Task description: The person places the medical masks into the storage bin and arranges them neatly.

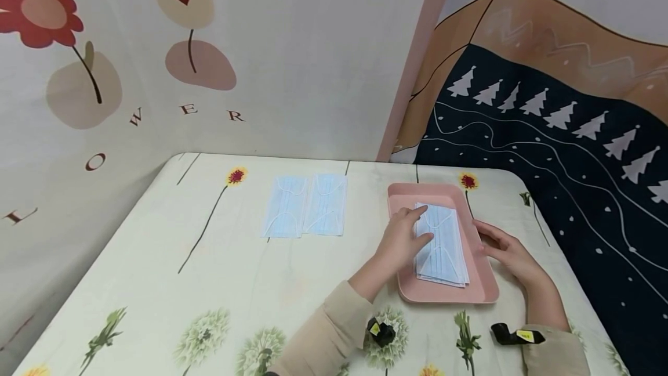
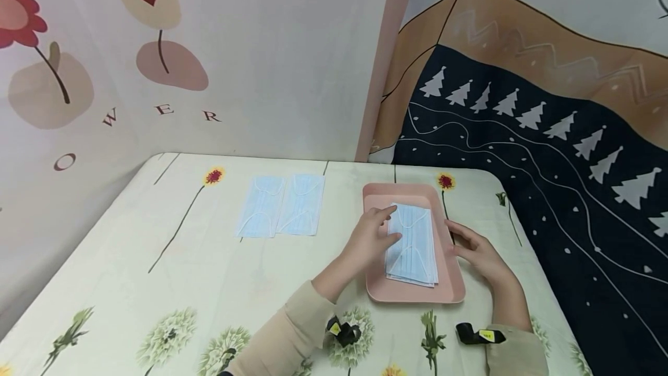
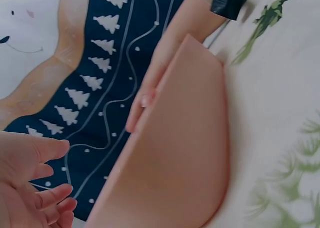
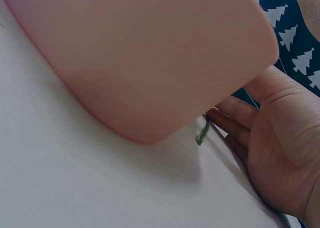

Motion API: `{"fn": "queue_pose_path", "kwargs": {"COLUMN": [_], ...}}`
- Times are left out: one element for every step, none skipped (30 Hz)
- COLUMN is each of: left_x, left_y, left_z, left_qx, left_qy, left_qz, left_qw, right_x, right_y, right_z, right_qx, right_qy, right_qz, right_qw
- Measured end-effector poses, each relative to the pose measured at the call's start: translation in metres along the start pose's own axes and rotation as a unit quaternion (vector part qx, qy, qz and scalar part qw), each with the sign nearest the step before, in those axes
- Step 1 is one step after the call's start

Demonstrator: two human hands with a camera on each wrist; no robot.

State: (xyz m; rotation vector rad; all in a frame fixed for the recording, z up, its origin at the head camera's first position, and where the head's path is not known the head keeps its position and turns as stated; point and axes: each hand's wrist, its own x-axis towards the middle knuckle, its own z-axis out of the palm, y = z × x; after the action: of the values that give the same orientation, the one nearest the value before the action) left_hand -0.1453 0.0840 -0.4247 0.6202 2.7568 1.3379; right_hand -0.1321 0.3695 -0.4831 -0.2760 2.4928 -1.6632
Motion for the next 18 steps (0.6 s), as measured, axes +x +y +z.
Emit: {"fn": "queue_pose_path", "kwargs": {"left_x": [-0.001,-0.002,-0.002,-0.003,-0.004,-0.005,-0.006,-0.007,-0.009,-0.01,-0.011,-0.012,-0.014,-0.015,-0.017,-0.018,-0.02,-0.021], "left_y": [0.0,0.0,0.0,0.0,0.0,0.001,0.001,0.001,0.001,0.001,0.001,0.0,0.0,-0.001,-0.002,-0.004,-0.006,-0.007], "left_z": [-0.003,-0.006,-0.009,-0.012,-0.016,-0.019,-0.022,-0.025,-0.028,-0.03,-0.033,-0.036,-0.039,-0.042,-0.045,-0.048,-0.05,-0.052], "left_qx": [-0.008,-0.015,-0.022,-0.028,-0.034,-0.039,-0.043,-0.047,-0.05,-0.054,-0.059,-0.062,-0.067,-0.071,-0.076,-0.082,-0.087,-0.09], "left_qy": [0.003,0.005,0.008,0.01,0.012,0.016,0.02,0.023,0.027,0.03,0.034,0.037,0.04,0.043,0.045,0.048,0.051,0.054], "left_qz": [0.005,0.011,0.014,0.017,0.019,0.022,0.025,0.027,0.029,0.03,0.034,0.037,0.039,0.04,0.043,0.046,0.05,0.053], "left_qw": [0.9999,0.9998,0.9996,0.9994,0.9992,0.9989,0.9985,0.9983,0.998,0.9977,0.9971,0.9967,0.9962,0.9958,0.9952,0.9944,0.9936,0.9931], "right_x": [0.0,0.0,0.0,0.0,0.0,0.0,0.0,0.0,0.0,0.0,0.0,0.0,0.0,0.0,0.0,0.0,0.0,0.001], "right_y": [0.001,0.001,0.001,0.001,0.002,0.002,0.002,0.002,0.002,0.002,0.002,0.002,0.002,0.002,0.002,0.001,0.001,0.001], "right_z": [0.0,-0.001,-0.001,-0.001,-0.001,-0.001,-0.001,-0.001,-0.001,-0.001,0.0,0.0,0.0,0.001,0.001,0.0,0.0,0.0], "right_qx": [-0.001,-0.001,-0.001,-0.001,-0.001,0.0,0.0,-0.001,0.0,0.001,0.001,0.002,0.002,0.002,0.001,0.0,-0.001,-0.002], "right_qy": [0.001,0.002,0.003,0.003,0.003,0.003,0.003,0.003,0.002,0.001,0.001,0.002,0.002,0.002,0.003,0.005,0.006,0.007], "right_qz": [0.0,-0.001,-0.001,-0.001,-0.002,-0.002,-0.003,-0.004,-0.004,-0.004,-0.003,-0.001,0.001,0.003,0.007,0.01,0.012,0.014], "right_qw": [1.0,1.0,1.0,1.0,1.0,1.0,1.0,1.0,1.0,1.0,1.0,1.0,1.0,1.0,1.0,1.0,1.0,1.0]}}
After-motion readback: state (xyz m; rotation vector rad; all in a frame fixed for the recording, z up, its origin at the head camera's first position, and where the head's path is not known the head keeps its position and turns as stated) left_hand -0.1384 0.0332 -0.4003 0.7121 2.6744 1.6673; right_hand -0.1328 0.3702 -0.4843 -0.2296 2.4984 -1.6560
